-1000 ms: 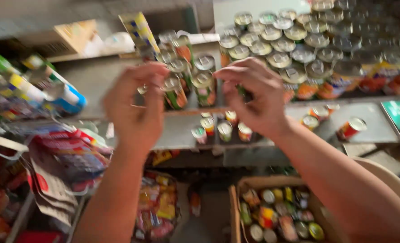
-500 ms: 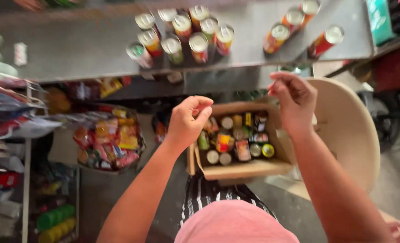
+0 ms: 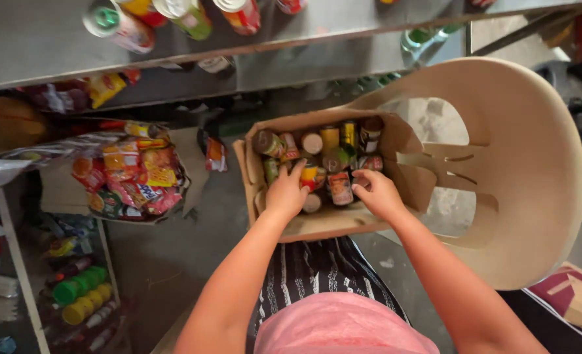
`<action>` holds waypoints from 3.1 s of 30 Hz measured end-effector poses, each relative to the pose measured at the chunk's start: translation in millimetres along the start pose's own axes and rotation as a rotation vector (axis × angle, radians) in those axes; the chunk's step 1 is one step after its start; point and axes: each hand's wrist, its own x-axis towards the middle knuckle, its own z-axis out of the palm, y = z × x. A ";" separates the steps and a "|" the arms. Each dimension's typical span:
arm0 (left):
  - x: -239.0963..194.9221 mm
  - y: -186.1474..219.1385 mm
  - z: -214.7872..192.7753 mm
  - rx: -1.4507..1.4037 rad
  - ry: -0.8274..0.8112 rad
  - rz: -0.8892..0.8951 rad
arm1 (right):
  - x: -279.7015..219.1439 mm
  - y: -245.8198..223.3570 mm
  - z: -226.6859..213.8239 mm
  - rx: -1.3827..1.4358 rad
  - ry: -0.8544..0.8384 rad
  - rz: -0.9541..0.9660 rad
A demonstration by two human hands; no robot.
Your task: The person takes various canned goods from a cardboard box and arranges them on metal shelves. They handle multiple types of cans, including sardines and tuna, placing them in rows to organize the display.
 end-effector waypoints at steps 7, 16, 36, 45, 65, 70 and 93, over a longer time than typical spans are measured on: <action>25.8 -7.5 47.1 -0.015 0.119 -0.066 | 4.9 39.4 26.8 -0.340 -0.025 -0.056; -3.2 -29.8 41.2 -0.016 0.501 -0.054 | 23.4 7.5 66.3 -0.673 -0.100 0.239; -44.6 55.8 -44.3 -0.212 0.062 0.350 | -32.3 -104.4 -29.0 0.125 -0.048 -0.336; -97.9 120.6 -127.8 -0.782 0.276 0.363 | -58.8 -218.5 -69.8 0.631 -0.017 -0.428; -226.5 208.2 -470.3 -0.191 1.004 1.149 | -121.6 -516.8 -202.2 0.533 0.394 -0.964; -229.0 242.5 -580.2 -0.002 1.430 1.178 | -179.5 -642.6 -257.4 0.514 0.343 -1.304; -153.4 266.3 -637.0 0.040 1.804 0.946 | -59.7 -822.1 -308.3 0.321 0.092 -1.354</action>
